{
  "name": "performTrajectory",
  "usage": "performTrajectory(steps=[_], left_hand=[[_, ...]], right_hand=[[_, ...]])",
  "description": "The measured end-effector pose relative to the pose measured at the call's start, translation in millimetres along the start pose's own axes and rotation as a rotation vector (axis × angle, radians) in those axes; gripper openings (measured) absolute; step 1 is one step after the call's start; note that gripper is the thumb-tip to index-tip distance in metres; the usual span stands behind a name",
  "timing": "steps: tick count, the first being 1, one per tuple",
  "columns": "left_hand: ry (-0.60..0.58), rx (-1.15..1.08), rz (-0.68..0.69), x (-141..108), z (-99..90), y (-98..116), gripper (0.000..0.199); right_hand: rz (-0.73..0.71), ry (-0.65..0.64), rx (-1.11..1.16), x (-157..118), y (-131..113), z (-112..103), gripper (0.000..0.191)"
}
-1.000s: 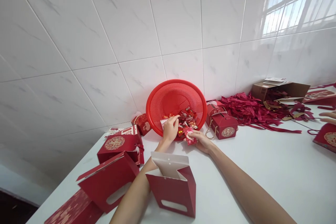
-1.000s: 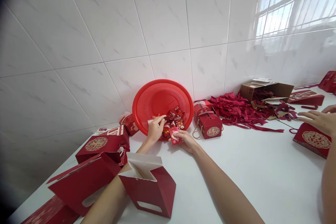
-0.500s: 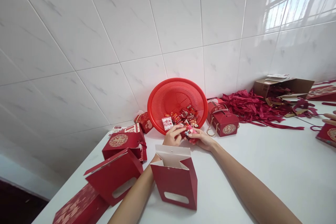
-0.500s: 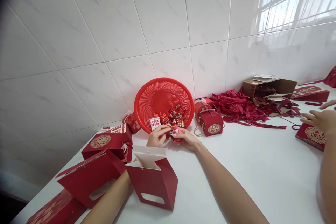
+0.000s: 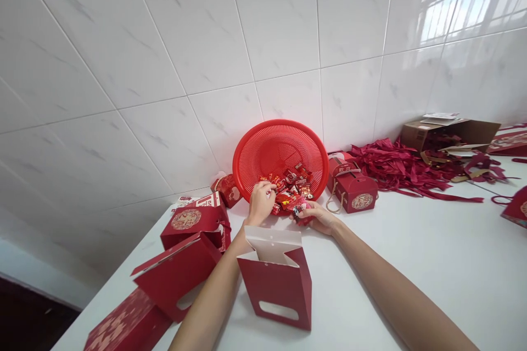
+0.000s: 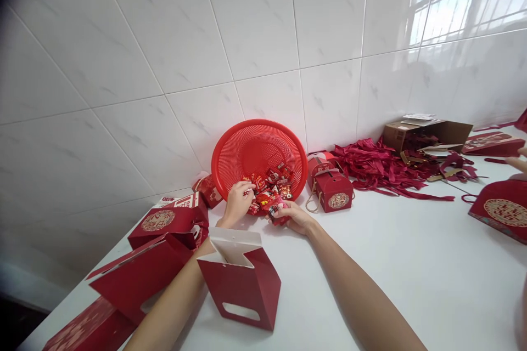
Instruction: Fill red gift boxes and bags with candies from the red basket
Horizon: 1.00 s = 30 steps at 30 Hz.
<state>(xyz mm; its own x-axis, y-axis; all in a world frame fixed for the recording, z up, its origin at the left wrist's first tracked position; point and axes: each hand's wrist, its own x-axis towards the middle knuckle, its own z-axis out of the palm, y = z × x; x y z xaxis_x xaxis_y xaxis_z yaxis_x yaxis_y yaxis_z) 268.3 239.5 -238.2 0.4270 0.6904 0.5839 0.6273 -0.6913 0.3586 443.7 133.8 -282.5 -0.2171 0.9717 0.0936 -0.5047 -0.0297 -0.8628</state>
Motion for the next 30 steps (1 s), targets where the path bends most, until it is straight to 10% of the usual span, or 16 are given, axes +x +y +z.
performTrajectory(steps=[6, 19, 30], left_hand=[[-0.213, 0.301, -0.169, 47.9, 4.9, 12.4, 0.044], [-0.321, 0.425, -0.264, 63.8, 19.1, 21.1, 0.027], [-0.121, -0.081, -0.091, 42.1, 9.6, 15.8, 0.023]], right_hand=[[-0.003, 0.038, 0.020, 1.1, 0.8, -0.1, 0.031], [-0.017, 0.030, 0.028, 3.7, 2.7, -1.7, 0.030], [0.003, 0.030, 0.052, 3.8, 3.0, -2.2, 0.032]])
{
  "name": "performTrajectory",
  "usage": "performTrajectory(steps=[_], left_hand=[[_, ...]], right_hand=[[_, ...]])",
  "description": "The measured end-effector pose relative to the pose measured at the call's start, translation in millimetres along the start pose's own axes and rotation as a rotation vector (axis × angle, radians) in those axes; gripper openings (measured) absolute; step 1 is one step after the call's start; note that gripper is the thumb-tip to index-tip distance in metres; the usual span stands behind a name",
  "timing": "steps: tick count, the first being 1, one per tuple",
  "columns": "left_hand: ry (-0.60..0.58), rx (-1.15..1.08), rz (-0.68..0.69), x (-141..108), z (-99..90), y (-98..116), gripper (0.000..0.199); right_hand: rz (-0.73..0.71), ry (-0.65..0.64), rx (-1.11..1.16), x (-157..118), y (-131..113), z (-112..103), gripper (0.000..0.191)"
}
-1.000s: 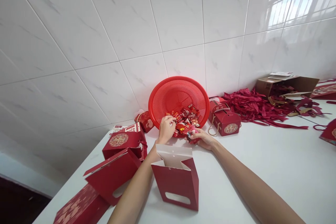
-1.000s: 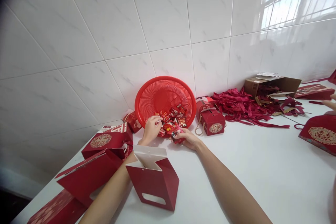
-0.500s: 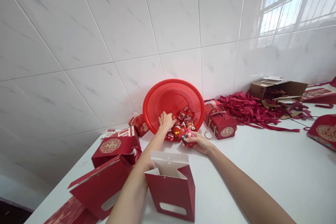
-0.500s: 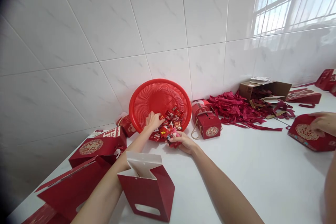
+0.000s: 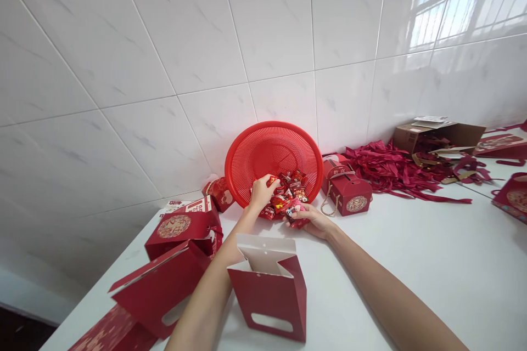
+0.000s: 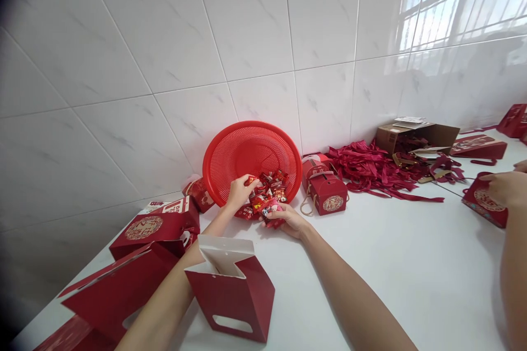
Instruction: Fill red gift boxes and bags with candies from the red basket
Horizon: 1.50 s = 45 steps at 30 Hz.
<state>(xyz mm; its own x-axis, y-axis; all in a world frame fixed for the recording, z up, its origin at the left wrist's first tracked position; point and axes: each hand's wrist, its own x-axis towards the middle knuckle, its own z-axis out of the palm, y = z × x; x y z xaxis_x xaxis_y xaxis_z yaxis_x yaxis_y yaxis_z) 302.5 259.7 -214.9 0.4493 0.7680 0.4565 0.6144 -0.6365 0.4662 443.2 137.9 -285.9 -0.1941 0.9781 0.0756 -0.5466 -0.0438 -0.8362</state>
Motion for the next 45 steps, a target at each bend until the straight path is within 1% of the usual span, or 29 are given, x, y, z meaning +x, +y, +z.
performTrajectory(steps=[2, 4, 6, 8, 9, 11, 14, 16, 19, 21, 23, 25, 27, 29, 31, 34, 37, 41, 45], left_hand=[[-0.047, -0.200, 0.039, -12.9, -3.1, 5.5, 0.034], [-0.149, -0.385, 0.037, -26.7, -6.0, 13.9, 0.036], [-0.296, -0.556, -0.015, -39.8, -8.8, 22.9, 0.031], [-0.432, -0.654, -0.087, -50.8, -11.4, 29.3, 0.023], [-0.471, -0.660, -0.104, -55.4, -12.3, 30.9, 0.019], [-0.495, -0.617, -0.094, -62.4, -12.9, 30.4, 0.015], [-0.501, -0.555, -0.065, -67.7, -10.6, 22.8, 0.025], [-0.521, -0.536, -0.085, -68.3, -9.3, 16.4, 0.033], [-0.569, -0.493, -0.075, -66.8, -11.1, 10.6, 0.045], [-0.584, -0.462, -0.039, -64.8, -13.9, 10.5, 0.048], [-0.575, -0.445, 0.004, -61.9, -15.8, 12.9, 0.045], [-0.522, -0.454, 0.034, -57.1, -15.3, 17.1, 0.035], [-0.402, -0.458, 0.055, -49.2, -12.0, 22.2, 0.024], [-0.261, -0.409, 0.084, -38.0, -6.3, 27.6, 0.021], [-0.188, -0.313, 0.131, -24.4, 1.0, 32.7, 0.021], [-0.180, -0.150, 0.238, -3.4, 13.8, 37.0, 0.025], [-0.172, -0.031, 0.320, 14.5, 25.7, 34.9, 0.034], [-0.147, 0.013, 0.312, 30.4, 33.7, 25.8, 0.044], [-0.182, -0.004, 0.318, 34.6, 32.5, 19.8, 0.043]], right_hand=[[0.015, -0.008, 0.016, -0.8, -0.6, -0.4, 0.032], [0.033, -0.026, 0.015, -1.5, -0.9, -1.3, 0.034], [0.043, -0.048, 0.008, -2.0, -0.8, -2.3, 0.036], [0.048, -0.063, 0.006, -2.4, -0.3, -2.6, 0.036], [0.048, -0.071, 0.007, -2.6, 0.0, -2.6, 0.035], [0.054, -0.098, 0.012, -3.2, 0.7, -2.2, 0.033], [0.078, -0.162, 0.012, -3.9, 1.7, -2.2, 0.033], [0.100, -0.187, 0.002, -4.0, 2.4, -2.6, 0.033], [0.116, -0.168, -0.008, -3.9, 2.6, -3.0, 0.036], [0.120, -0.152, -0.010, -3.9, 1.7, -2.8, 0.038], [0.117, -0.142, -0.007, -4.0, 0.6, -2.3, 0.039], [0.109, -0.128, 0.002, -4.0, 0.1, -2.0, 0.038], [0.115, -0.130, -0.005, -3.7, 0.6, -1.9, 0.037], [0.136, -0.150, -0.022, -3.3, 1.9, -2.0, 0.037], [0.140, -0.162, -0.032, -3.0, 3.1, -2.2, 0.039], [0.132, -0.174, -0.028, -2.4, 3.7, -2.6, 0.039], [0.132, -0.196, -0.026, -1.6, 3.8, -2.6, 0.039], [0.125, -0.197, -0.022, 0.5, 5.7, -3.4, 0.040], [0.130, -0.187, -0.007, 2.0, 7.0, -5.0, 0.041]])
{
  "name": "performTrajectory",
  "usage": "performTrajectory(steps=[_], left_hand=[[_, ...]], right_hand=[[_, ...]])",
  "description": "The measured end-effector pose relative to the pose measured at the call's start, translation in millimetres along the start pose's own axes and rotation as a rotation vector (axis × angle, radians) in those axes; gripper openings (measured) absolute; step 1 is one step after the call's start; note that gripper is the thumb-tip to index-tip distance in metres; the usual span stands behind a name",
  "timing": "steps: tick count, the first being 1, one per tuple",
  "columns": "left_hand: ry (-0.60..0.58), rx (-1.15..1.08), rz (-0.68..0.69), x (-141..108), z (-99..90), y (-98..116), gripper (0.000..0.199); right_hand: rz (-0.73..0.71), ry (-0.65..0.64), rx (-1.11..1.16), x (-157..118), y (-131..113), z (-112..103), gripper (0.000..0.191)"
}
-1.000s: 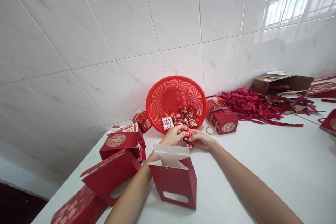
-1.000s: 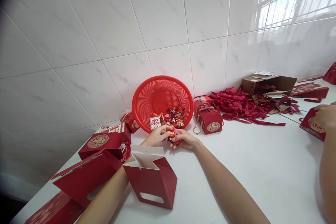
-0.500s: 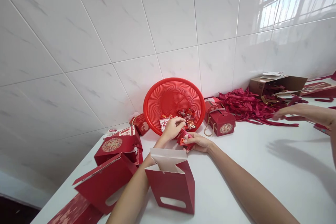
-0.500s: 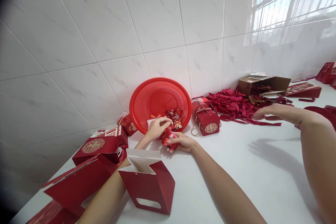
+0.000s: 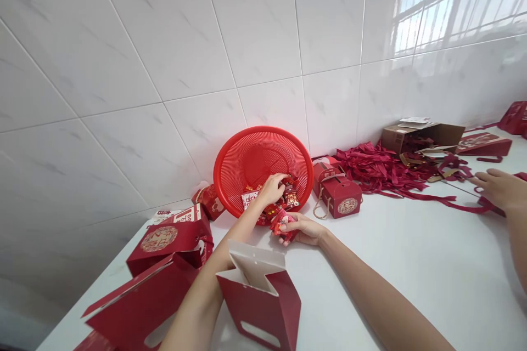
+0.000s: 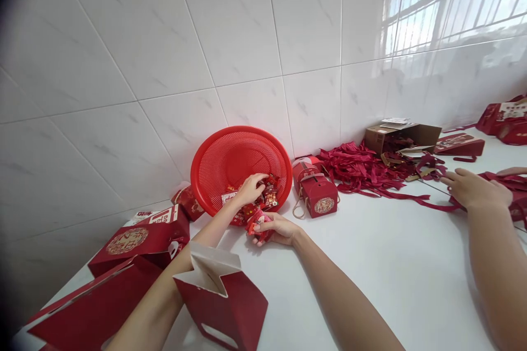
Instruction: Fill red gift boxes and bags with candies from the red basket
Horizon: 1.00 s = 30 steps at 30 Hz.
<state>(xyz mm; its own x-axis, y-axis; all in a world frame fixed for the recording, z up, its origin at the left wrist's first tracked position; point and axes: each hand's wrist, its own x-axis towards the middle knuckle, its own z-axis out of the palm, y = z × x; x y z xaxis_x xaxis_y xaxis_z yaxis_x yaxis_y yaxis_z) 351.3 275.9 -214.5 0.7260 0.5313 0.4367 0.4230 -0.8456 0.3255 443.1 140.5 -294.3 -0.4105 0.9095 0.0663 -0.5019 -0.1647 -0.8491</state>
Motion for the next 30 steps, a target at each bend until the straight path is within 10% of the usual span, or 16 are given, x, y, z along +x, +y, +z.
performTrajectory(steps=[13, 21, 26, 30], left_hand=[[-0.193, -0.096, -0.072, -42.5, -38.1, 1.3, 0.029], [-0.376, 0.072, -0.056, -70.6, -43.6, 3.8, 0.052], [-0.210, 0.164, -0.162, -74.1, -41.4, 12.1, 0.031], [0.150, 0.177, -0.304, -65.1, -50.6, 6.4, 0.030]], right_hand=[[0.009, -0.003, 0.005, -2.1, -2.6, 2.6, 0.037], [0.046, -0.104, -0.036, -5.4, -6.1, 4.1, 0.041], [0.036, -0.081, -0.035, -6.0, -5.4, 5.1, 0.039], [0.036, -0.077, -0.024, -5.6, -4.7, 4.5, 0.040]])
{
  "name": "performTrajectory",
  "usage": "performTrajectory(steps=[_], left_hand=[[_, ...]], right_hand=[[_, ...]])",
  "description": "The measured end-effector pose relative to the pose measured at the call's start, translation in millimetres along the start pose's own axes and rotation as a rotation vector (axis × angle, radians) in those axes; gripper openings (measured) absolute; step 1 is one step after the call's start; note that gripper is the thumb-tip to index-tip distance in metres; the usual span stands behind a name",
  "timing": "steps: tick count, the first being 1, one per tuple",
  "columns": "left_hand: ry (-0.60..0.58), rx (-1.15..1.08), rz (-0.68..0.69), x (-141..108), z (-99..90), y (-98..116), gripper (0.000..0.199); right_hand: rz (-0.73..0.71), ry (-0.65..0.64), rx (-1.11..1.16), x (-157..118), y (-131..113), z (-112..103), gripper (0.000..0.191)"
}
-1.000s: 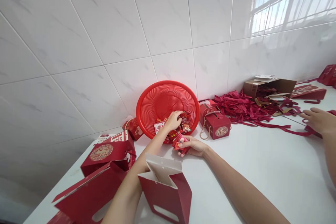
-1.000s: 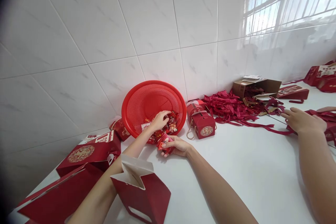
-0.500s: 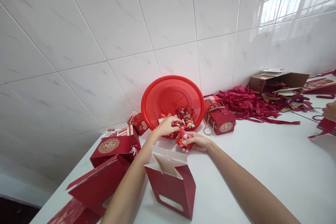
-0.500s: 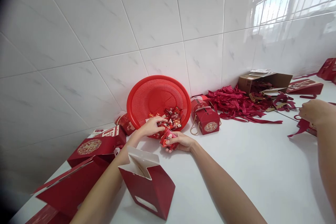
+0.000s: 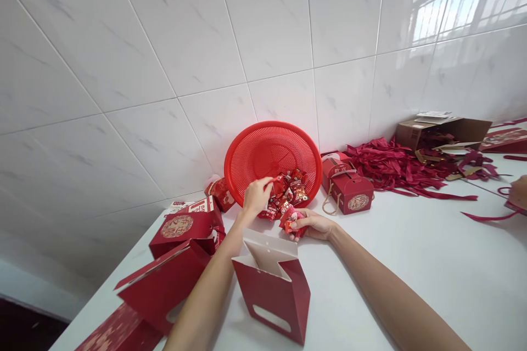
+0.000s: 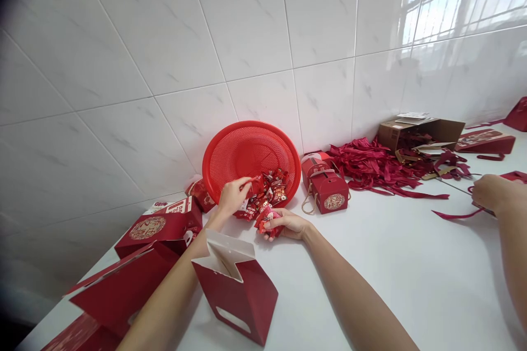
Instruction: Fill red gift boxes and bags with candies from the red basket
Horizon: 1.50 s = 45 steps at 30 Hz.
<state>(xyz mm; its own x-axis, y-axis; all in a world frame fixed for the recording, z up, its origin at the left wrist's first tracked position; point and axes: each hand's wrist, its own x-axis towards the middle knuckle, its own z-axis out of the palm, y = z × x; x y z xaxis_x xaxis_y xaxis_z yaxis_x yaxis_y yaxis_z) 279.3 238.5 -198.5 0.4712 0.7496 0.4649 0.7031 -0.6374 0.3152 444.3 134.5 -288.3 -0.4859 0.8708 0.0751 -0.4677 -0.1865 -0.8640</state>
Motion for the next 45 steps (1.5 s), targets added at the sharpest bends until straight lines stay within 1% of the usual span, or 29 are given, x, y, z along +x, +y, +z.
performTrajectory(steps=[3, 4, 5, 6, 8, 10, 12, 18, 23, 27, 31, 34, 38, 41, 43, 45], left_hand=[[0.320, -0.038, -0.084, 12.9, -5.9, -9.5, 0.031], [0.381, -0.054, -0.088, 16.0, -6.9, -13.2, 0.032], [0.393, -0.071, -0.079, 17.9, -7.1, -16.9, 0.036], [0.356, -0.087, -0.067, 18.5, -6.4, -20.4, 0.041], [0.200, -0.105, -0.043, 15.5, -3.0, -26.4, 0.049], [0.057, -0.105, -0.004, 8.1, 1.3, -30.6, 0.043], [-0.008, -0.103, 0.035, -1.4, 4.0, -32.3, 0.033], [-0.085, -0.154, 0.074, -24.6, -0.2, -23.9, 0.028], [-0.176, -0.164, 0.132, -29.2, 2.6, -15.8, 0.027], [-0.201, -0.139, 0.172, -25.4, 13.0, -9.7, 0.026], [-0.255, -0.126, 0.231, -16.2, 24.5, -1.0, 0.032], [-0.300, -0.112, 0.252, -8.4, 32.9, 4.0, 0.038], [-0.335, -0.102, 0.243, -2.4, 42.9, 4.6, 0.048], [-0.390, -0.091, 0.210, -1.6, 46.3, 3.0, 0.056], [-0.428, -0.065, 0.188, -1.5, 45.7, 3.5, 0.055], [-0.456, -0.028, 0.180, -0.9, 43.5, 6.3, 0.051]], right_hand=[[-0.003, 0.004, 0.006, 0.2, 0.5, -0.7, 0.038], [-0.004, 0.004, 0.005, 0.2, 0.6, -0.9, 0.038], [-0.005, 0.005, 0.001, 0.1, 0.8, -1.1, 0.038], [-0.006, 0.004, -0.004, 0.0, 0.9, -1.2, 0.038], [-0.004, 0.001, -0.012, -0.1, 1.0, -1.5, 0.039], [0.001, -0.006, -0.021, -0.1, 1.2, -2.2, 0.040], [0.003, -0.017, -0.028, 0.3, 1.4, -2.9, 0.040], [-0.003, -0.003, -0.028, -0.1, 0.2, -1.9, 0.038], [0.001, -0.017, -0.048, -1.9, -2.0, 0.4, 0.038], [-0.006, -0.021, -0.050, -2.0, -0.9, -0.9, 0.036], [-0.005, -0.001, -0.058, -1.5, -0.7, -1.0, 0.035], [0.003, 0.001, -0.056, -1.3, -1.2, -0.2, 0.038], [-0.007, -0.016, -0.067, -1.0, -0.5, -0.9, 0.039], [-0.013, -0.021, -0.066, -0.5, 0.4, -2.2, 0.038], [-0.015, -0.020, -0.061, -0.2, 0.5, -2.3, 0.038], [-0.015, -0.018, -0.062, -0.1, 0.2, -1.7, 0.038]])
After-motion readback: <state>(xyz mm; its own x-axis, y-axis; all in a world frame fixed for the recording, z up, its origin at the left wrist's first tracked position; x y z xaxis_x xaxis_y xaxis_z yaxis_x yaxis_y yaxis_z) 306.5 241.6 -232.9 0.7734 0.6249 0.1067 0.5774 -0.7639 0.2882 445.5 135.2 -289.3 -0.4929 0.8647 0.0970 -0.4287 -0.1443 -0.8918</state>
